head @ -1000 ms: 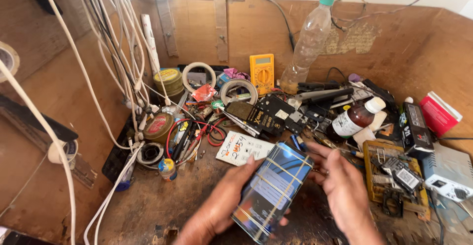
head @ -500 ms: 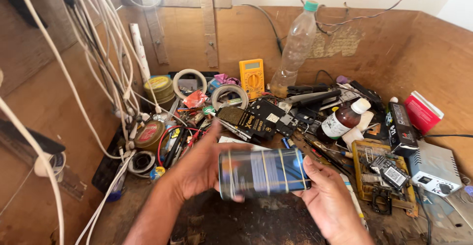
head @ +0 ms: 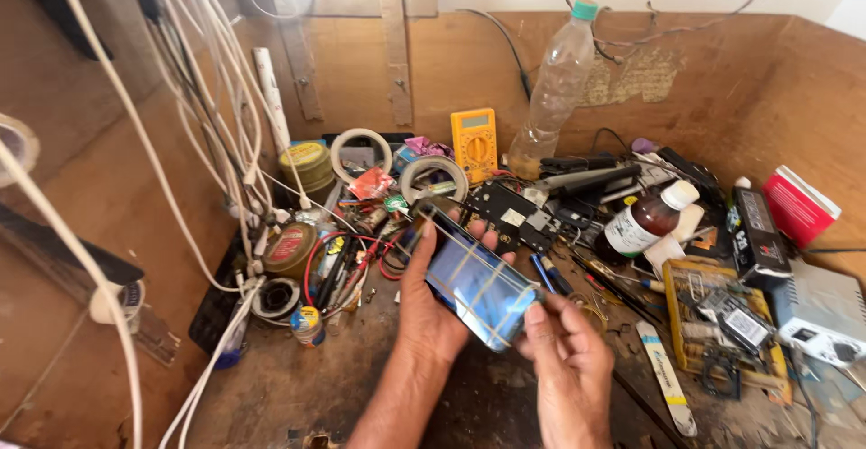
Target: The person holds a smartphone with a cracked screen and rubber bands, repeatedly turning it over to view the front and back. The person taps the screen and edges, then places the phone on the workbench.
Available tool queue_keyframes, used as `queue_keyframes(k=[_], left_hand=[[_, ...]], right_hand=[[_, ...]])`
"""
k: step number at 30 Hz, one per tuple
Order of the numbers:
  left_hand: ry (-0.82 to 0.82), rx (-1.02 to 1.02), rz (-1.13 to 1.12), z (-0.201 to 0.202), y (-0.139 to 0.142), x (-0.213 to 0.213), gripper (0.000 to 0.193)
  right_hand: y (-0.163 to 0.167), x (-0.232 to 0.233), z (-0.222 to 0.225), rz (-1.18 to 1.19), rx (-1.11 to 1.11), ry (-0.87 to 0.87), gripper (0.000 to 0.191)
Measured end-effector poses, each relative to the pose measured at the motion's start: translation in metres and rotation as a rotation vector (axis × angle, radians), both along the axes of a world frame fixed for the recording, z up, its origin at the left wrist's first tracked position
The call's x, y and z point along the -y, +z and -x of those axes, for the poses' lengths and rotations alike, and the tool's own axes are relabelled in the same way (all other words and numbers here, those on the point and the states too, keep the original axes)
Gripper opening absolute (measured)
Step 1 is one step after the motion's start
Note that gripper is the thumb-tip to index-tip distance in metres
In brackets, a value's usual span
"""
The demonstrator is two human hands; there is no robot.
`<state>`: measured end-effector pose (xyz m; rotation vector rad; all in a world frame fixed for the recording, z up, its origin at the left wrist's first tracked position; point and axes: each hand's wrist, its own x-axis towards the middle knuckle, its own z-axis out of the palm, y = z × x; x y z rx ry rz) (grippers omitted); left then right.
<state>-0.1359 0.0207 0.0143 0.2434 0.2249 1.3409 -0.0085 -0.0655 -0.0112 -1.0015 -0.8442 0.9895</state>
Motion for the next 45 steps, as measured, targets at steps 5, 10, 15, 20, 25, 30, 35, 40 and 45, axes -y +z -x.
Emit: queue_keyframes(k=[5, 10, 15, 20, 25, 30, 35, 40, 45], left_hand=[[-0.065, -0.084, -0.060, 0.016, -0.019, -0.025, 0.043], [-0.171, -0.065, -0.067, 0.018, -0.034, -0.046, 0.044], [-0.201, -0.043, -0.109, 0.019, -0.042, -0.059, 0.050], [-0.233, -0.005, -0.061, 0.022, -0.047, -0.064, 0.055], [-0.213, 0.002, -0.047, 0.020, -0.055, -0.068, 0.055], [-0.203, -0.013, -0.044, 0.017, -0.063, -0.085, 0.052], [-0.164, -0.036, -0.034, 0.017, -0.069, -0.100, 0.050], [-0.124, 0.006, 0.024, 0.017, -0.080, -0.114, 0.046], [-0.040, 0.014, 0.128, 0.027, -0.087, -0.128, 0.042]], right_hand=[[-0.005, -0.018, -0.030, -0.208, 0.266, -0.017, 0.020], [-0.015, -0.044, -0.049, -0.186, 0.453, 0.077, 0.019], [-0.036, -0.064, -0.054, -0.111, 0.414, 0.140, 0.016], [-0.052, -0.079, -0.056, -0.079, 0.369, 0.168, 0.015], [-0.060, -0.092, -0.055, -0.029, 0.206, 0.250, 0.018], [-0.061, -0.102, -0.053, 0.030, 0.196, 0.280, 0.013], [-0.063, -0.115, -0.044, 0.012, 0.230, 0.272, 0.008], [-0.071, -0.132, -0.040, 0.010, 0.301, 0.283, 0.013], [-0.080, -0.144, -0.024, 0.036, 0.293, 0.258, 0.013]])
